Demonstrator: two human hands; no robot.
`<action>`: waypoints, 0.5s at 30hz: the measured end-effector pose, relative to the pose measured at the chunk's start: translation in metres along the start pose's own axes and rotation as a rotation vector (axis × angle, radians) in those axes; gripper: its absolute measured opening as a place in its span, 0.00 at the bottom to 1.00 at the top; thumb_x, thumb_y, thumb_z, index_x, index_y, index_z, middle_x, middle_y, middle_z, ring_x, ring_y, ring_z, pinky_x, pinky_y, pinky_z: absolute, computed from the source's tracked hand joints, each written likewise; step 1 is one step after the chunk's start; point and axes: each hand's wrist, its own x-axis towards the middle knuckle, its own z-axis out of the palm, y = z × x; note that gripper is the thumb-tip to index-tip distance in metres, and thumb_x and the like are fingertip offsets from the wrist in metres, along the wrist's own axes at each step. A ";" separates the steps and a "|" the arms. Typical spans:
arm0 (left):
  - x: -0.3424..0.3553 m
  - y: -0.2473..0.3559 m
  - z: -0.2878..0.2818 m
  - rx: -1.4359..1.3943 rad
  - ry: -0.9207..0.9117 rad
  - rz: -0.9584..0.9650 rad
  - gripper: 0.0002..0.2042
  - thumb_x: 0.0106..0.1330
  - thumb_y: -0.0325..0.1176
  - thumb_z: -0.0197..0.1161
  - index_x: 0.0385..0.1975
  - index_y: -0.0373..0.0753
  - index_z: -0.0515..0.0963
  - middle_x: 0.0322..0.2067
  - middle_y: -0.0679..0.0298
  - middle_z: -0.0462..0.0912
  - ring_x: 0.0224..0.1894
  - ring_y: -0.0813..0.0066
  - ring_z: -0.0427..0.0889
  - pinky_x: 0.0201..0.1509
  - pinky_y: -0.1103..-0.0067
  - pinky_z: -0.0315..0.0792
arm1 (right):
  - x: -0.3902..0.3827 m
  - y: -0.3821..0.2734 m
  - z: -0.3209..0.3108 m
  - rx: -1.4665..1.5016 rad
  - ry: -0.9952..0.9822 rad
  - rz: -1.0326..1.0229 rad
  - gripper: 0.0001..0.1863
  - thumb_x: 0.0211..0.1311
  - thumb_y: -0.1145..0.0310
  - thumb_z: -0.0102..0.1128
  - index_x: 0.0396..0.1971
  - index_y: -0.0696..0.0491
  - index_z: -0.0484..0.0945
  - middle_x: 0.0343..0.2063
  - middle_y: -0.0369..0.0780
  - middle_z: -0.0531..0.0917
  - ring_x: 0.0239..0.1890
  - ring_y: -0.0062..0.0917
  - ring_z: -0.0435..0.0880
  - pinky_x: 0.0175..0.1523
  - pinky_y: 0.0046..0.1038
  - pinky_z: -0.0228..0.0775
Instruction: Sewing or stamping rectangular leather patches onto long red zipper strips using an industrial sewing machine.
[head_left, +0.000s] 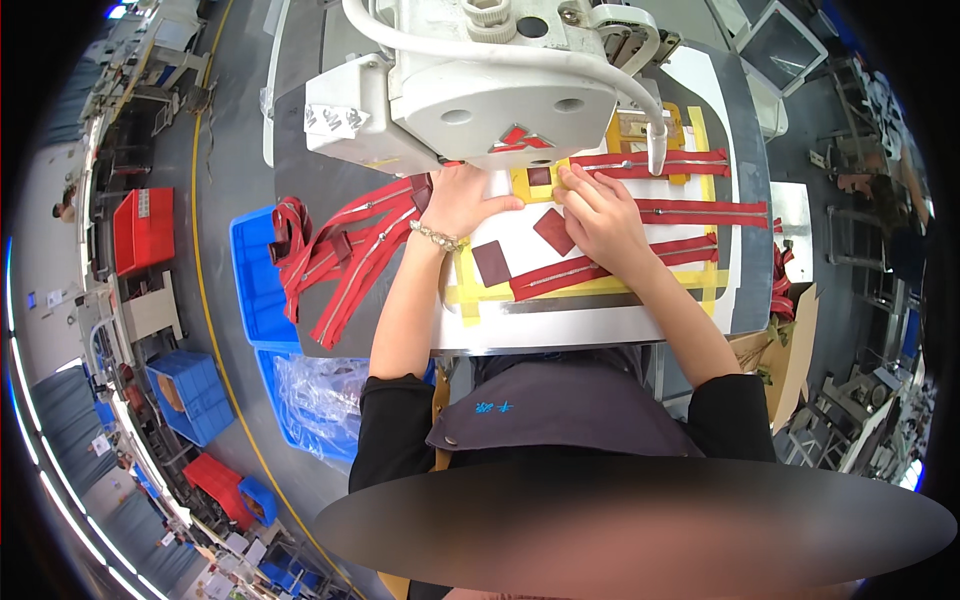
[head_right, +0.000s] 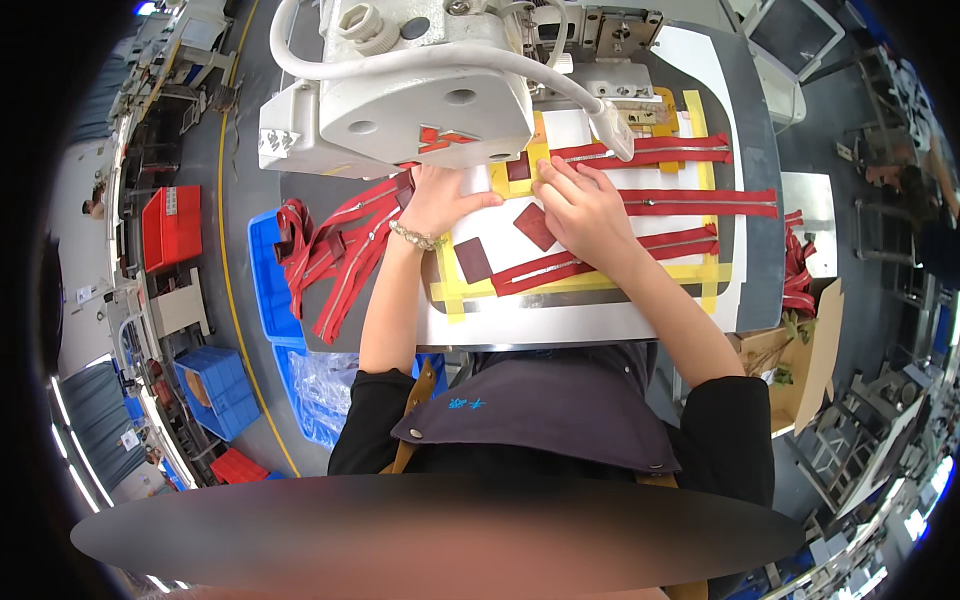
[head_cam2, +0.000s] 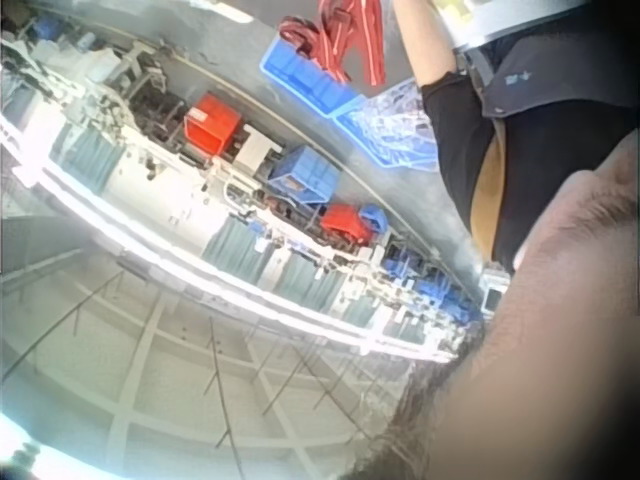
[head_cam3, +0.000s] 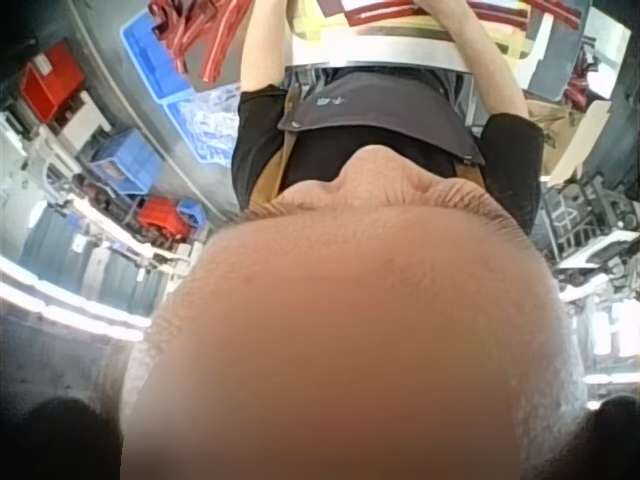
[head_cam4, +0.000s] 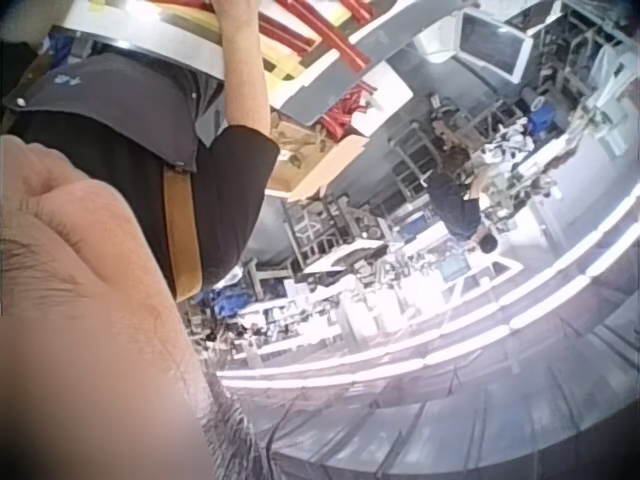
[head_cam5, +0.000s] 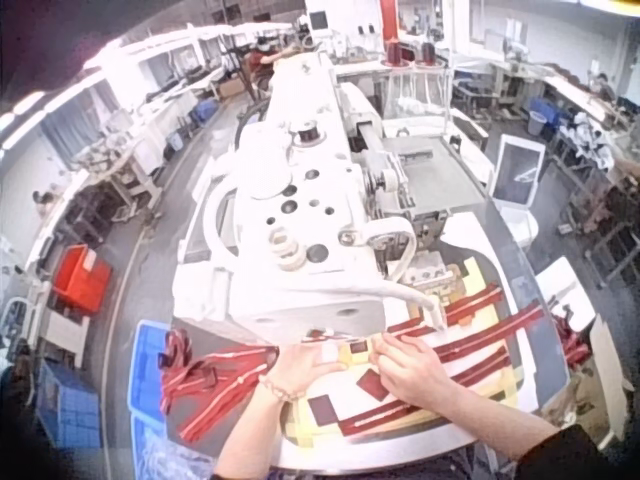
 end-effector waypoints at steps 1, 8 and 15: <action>0.001 0.002 -0.001 -0.001 0.003 0.002 0.39 0.47 0.64 0.65 0.54 0.40 0.74 0.49 0.50 0.78 0.55 0.51 0.73 0.56 0.60 0.60 | 0.000 0.000 0.000 -0.003 0.001 -0.002 0.13 0.49 0.75 0.61 0.37 0.51 0.77 0.49 0.37 0.81 0.55 0.30 0.79 0.58 0.33 0.67; 0.001 -0.001 0.002 0.054 -0.034 -0.031 0.39 0.46 0.66 0.64 0.50 0.37 0.76 0.40 0.50 0.82 0.48 0.52 0.78 0.52 0.59 0.62 | 0.003 0.007 -0.002 0.068 0.011 0.009 0.09 0.52 0.73 0.64 0.35 0.52 0.78 0.47 0.37 0.81 0.53 0.29 0.80 0.56 0.32 0.68; -0.002 0.002 0.005 0.146 0.050 0.027 0.40 0.46 0.69 0.62 0.50 0.39 0.77 0.40 0.52 0.81 0.46 0.53 0.78 0.52 0.59 0.62 | 0.005 0.014 -0.006 0.108 0.011 0.015 0.10 0.52 0.69 0.67 0.33 0.53 0.78 0.44 0.37 0.82 0.46 0.30 0.81 0.57 0.35 0.68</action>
